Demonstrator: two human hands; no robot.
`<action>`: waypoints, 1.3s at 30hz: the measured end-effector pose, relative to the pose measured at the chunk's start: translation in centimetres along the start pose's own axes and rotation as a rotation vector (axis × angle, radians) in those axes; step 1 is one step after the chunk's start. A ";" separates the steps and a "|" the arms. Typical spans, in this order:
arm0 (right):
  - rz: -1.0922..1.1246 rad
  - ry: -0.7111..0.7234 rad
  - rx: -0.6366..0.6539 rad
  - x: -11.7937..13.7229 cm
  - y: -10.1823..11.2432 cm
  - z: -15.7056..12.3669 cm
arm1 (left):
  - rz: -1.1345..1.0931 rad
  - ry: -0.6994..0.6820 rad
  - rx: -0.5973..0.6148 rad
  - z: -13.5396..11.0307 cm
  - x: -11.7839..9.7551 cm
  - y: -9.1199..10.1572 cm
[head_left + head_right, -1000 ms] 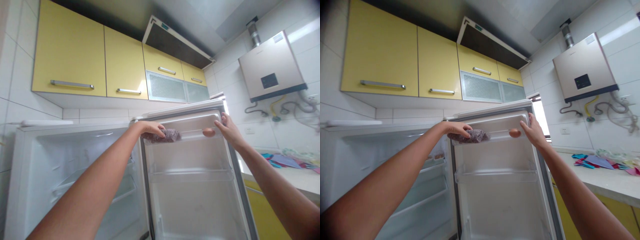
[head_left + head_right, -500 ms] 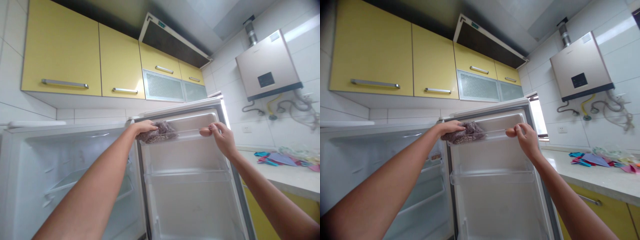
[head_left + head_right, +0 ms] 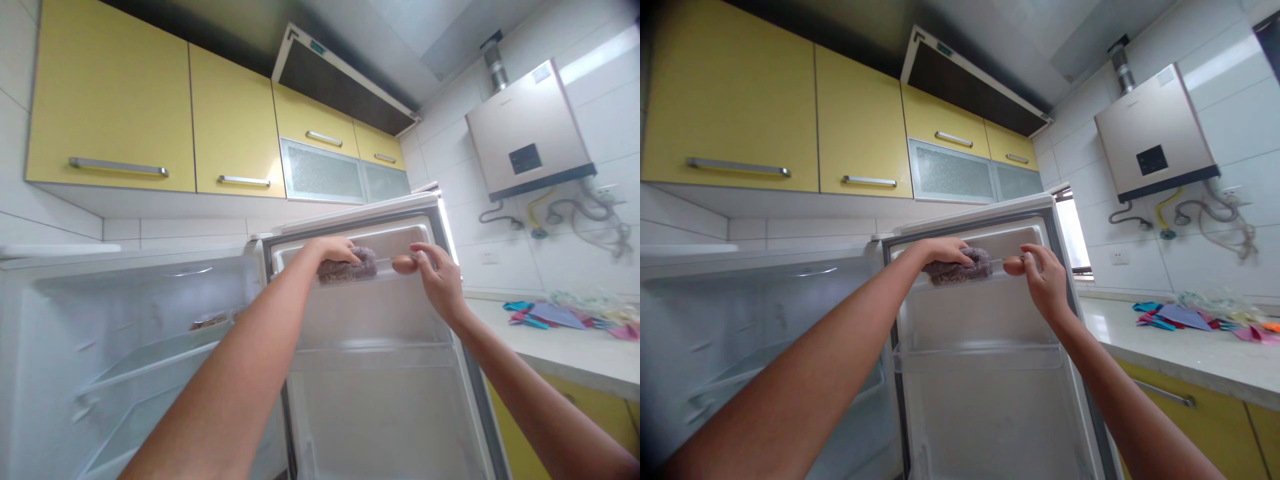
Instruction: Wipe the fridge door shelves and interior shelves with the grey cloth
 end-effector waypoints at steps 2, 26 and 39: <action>0.010 -0.001 0.002 0.0 0.0 0.0 | 0.082 -0.051 0.008 1.1 -2.6 -0.4; -0.067 0.137 0.050 0.3 -0.1 -0.8 | -0.293 -0.095 0.153 2.6 -4.6 -2.4; -0.040 0.147 0.061 -0.1 0.2 -0.7 | 0.405 0.049 -0.033 -2.8 6.8 1.8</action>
Point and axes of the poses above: each hand's wrist, its own z-axis towards the middle knuckle, its own y-axis out of the back of the hand, x = y × z, the point moved 1 cm from there along z, towards the middle knuckle, and after that the axes turned 13 degrees about -x, right-handed, at the moved point
